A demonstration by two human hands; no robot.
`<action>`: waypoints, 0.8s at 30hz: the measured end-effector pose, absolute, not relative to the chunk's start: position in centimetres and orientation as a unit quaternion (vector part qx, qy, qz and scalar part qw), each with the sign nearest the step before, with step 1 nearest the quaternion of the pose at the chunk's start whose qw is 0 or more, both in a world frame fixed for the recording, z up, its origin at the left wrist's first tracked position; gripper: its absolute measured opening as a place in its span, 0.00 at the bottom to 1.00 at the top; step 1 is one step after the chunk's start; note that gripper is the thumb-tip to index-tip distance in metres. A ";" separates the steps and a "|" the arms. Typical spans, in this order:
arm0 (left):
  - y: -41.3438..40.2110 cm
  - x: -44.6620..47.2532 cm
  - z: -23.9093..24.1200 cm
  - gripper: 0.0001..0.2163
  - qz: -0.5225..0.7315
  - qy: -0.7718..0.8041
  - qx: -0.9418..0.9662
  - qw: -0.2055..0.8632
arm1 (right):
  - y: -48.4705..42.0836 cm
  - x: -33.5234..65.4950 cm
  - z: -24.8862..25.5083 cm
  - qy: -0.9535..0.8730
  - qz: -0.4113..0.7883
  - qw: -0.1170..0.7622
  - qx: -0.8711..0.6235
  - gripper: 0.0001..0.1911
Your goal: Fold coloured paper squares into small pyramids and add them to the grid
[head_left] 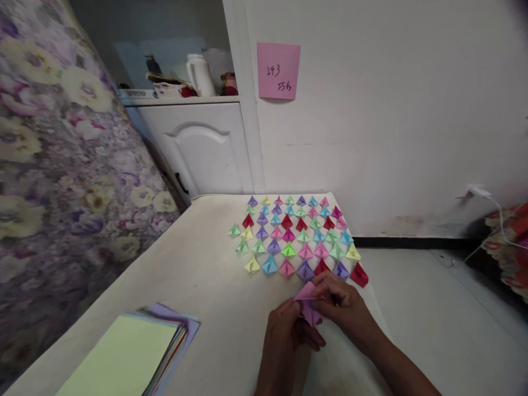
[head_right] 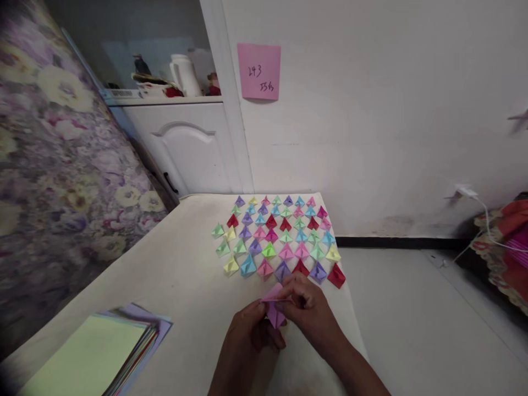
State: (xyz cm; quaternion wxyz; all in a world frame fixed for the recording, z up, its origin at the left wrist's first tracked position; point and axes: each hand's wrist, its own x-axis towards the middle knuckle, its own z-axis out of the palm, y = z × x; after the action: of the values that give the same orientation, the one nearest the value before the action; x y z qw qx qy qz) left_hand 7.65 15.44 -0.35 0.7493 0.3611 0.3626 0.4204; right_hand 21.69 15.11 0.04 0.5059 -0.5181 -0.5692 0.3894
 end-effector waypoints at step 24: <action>15.8 7.4 -0.2 0.15 0.407 0.346 0.334 0.777 | 14.7 21.6 0.5 -0.605 0.355 0.501 -0.508 0.07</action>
State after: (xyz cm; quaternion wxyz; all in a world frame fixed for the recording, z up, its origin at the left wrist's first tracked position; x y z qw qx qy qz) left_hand 7.44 15.79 -0.16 0.7768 0.3335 0.3462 0.4068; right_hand 21.62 14.74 0.50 0.5006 -0.5077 -0.6046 0.3551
